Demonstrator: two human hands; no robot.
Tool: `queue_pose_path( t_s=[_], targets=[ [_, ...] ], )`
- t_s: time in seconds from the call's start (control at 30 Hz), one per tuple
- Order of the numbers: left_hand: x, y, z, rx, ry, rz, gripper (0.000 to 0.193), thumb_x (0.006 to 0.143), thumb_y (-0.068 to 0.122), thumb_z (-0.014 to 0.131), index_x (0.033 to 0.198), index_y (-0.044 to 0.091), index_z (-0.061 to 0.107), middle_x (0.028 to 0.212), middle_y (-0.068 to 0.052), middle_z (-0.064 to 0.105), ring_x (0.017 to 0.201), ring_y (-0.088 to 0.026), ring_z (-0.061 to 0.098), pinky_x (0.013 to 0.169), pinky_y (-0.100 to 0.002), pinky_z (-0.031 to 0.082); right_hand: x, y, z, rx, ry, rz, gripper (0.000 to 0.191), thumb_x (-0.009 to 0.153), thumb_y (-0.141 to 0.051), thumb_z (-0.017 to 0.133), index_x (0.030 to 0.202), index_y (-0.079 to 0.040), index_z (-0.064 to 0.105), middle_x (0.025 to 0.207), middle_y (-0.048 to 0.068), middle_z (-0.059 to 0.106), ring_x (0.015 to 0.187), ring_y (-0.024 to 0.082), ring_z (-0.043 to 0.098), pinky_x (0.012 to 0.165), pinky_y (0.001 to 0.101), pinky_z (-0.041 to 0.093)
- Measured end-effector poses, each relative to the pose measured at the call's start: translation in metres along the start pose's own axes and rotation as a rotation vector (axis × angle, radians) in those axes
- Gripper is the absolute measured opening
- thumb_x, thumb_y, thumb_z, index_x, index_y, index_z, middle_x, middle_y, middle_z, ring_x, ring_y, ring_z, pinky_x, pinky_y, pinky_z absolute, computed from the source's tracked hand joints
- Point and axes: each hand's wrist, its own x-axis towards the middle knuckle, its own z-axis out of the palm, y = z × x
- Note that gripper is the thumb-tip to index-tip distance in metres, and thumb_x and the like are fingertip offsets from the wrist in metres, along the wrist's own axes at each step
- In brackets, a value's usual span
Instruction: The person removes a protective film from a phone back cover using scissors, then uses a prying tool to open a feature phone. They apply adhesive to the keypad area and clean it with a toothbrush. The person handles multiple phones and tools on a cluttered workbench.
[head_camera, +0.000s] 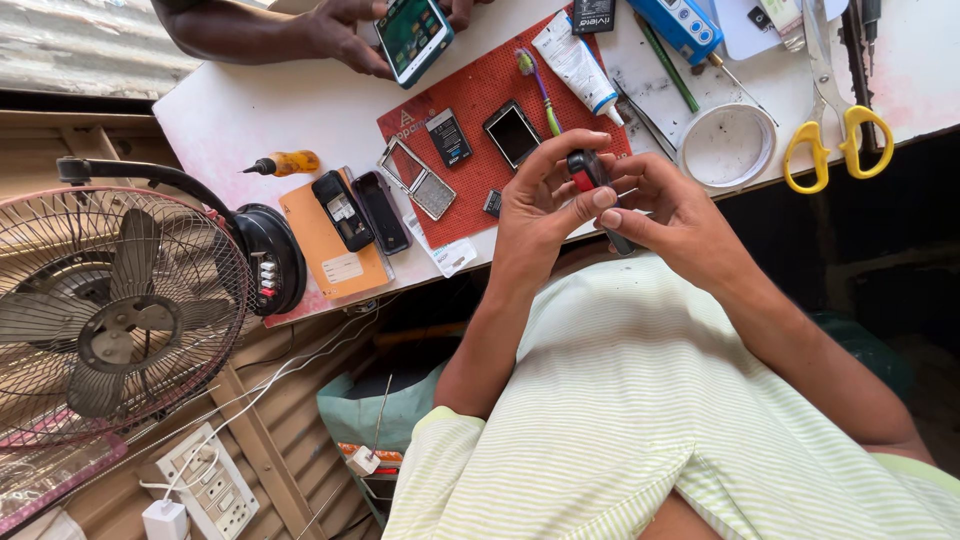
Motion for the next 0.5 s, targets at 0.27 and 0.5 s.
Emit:
queue_pose_path(
  t_s=[0.27,0.5],
  targets=[
    [0.003,-0.003,0.006,-0.076,0.062,-0.028,0.047,0.091,0.002,0.082,0.134,0.008,0.066,0.123,-0.007,0.07,0.118,-0.016,0.067,0.102,-0.038,0.058,-0.002,-0.009,-0.006,0.139,-0.053,0.05,0.062,0.088,-0.004,0.072,0.146,-0.001,0.05,0.129,0.01,0.062,0.115,0.016,0.063,0.095,0.033,0.058],
    [0.0,-0.01,0.013,0.125,0.037,0.052,0.039,0.092,0.005,0.083,0.127,0.012,0.067,0.13,0.001,0.066,0.121,-0.013,0.066,0.105,-0.03,0.058,0.002,0.007,-0.013,0.198,0.0,0.019,0.05,0.09,-0.002,0.074,0.137,0.002,0.055,0.124,0.009,0.063,0.116,0.017,0.063,0.097,0.0325,0.055]
  ],
)
